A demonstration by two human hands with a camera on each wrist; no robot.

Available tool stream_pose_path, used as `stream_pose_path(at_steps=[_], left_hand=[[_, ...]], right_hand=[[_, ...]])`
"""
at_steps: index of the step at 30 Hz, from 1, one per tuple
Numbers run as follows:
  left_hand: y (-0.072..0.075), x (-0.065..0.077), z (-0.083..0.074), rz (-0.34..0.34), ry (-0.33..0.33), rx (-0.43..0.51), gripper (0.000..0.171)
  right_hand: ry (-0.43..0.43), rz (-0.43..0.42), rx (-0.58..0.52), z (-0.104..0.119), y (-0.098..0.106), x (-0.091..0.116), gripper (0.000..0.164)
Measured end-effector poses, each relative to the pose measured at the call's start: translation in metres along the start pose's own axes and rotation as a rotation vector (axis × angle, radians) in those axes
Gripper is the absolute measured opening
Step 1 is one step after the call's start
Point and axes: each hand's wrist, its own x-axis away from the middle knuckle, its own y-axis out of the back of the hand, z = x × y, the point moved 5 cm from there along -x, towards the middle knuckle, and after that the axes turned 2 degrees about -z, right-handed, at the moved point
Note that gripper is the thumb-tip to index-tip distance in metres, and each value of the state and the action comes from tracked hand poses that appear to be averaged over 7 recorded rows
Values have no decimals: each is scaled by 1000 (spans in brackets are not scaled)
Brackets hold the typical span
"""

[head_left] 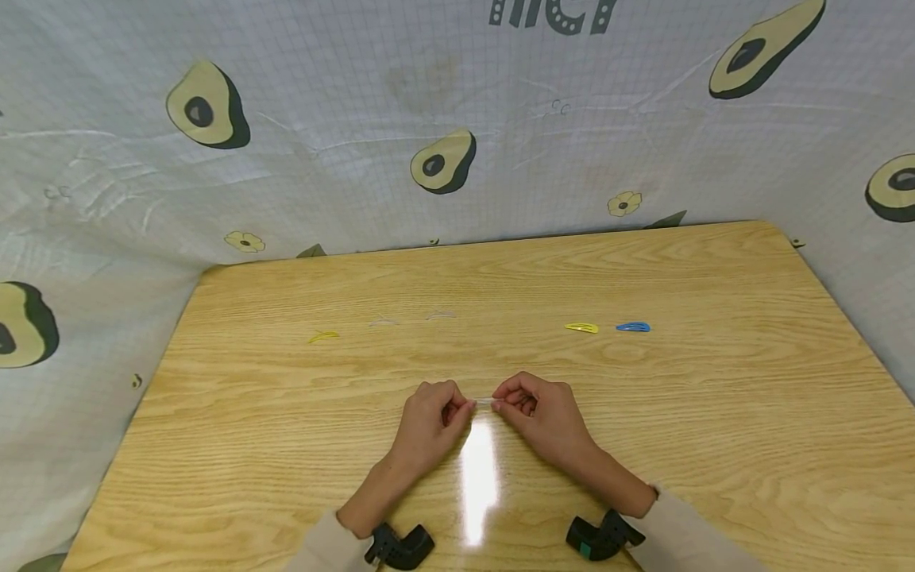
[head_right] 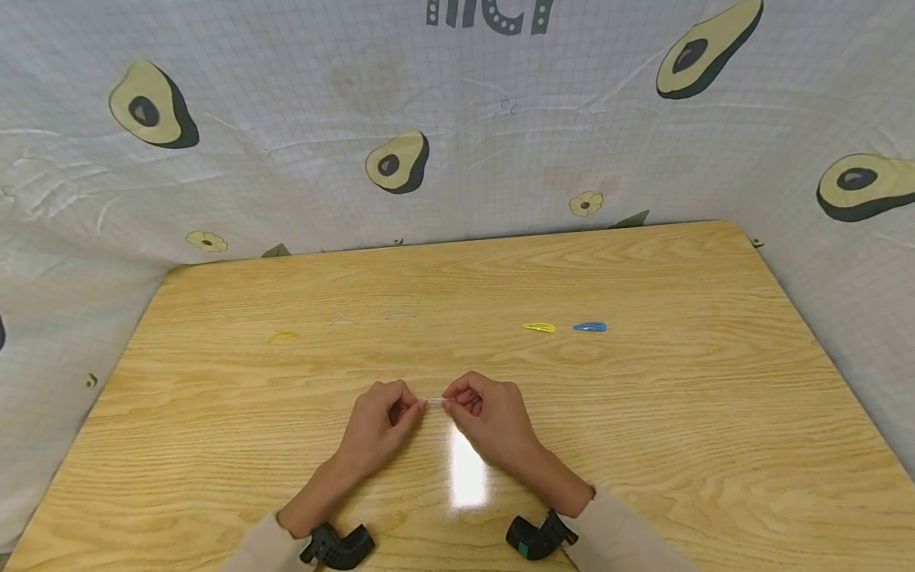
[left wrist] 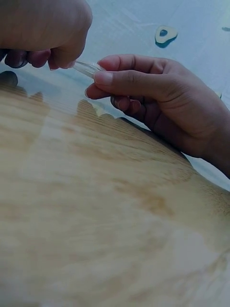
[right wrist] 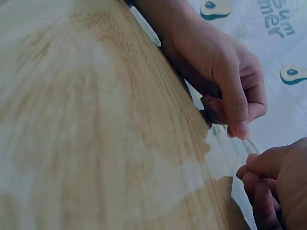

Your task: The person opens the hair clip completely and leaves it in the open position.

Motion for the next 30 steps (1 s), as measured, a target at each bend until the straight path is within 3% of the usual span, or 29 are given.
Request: stream_pose_path(at_steps=[7,20,30], left_hand=[[-4,2,-5,3,-88,-9,26],[-3,2,-4,-17,-49,20,26],[-4,0,-4,-58,-41,19,14]], right_hand=[[0,-21,5,0,0,0,10],[15,-35,-11,1,1,0,10],[16,-85,7,-1,3,-3,10]])
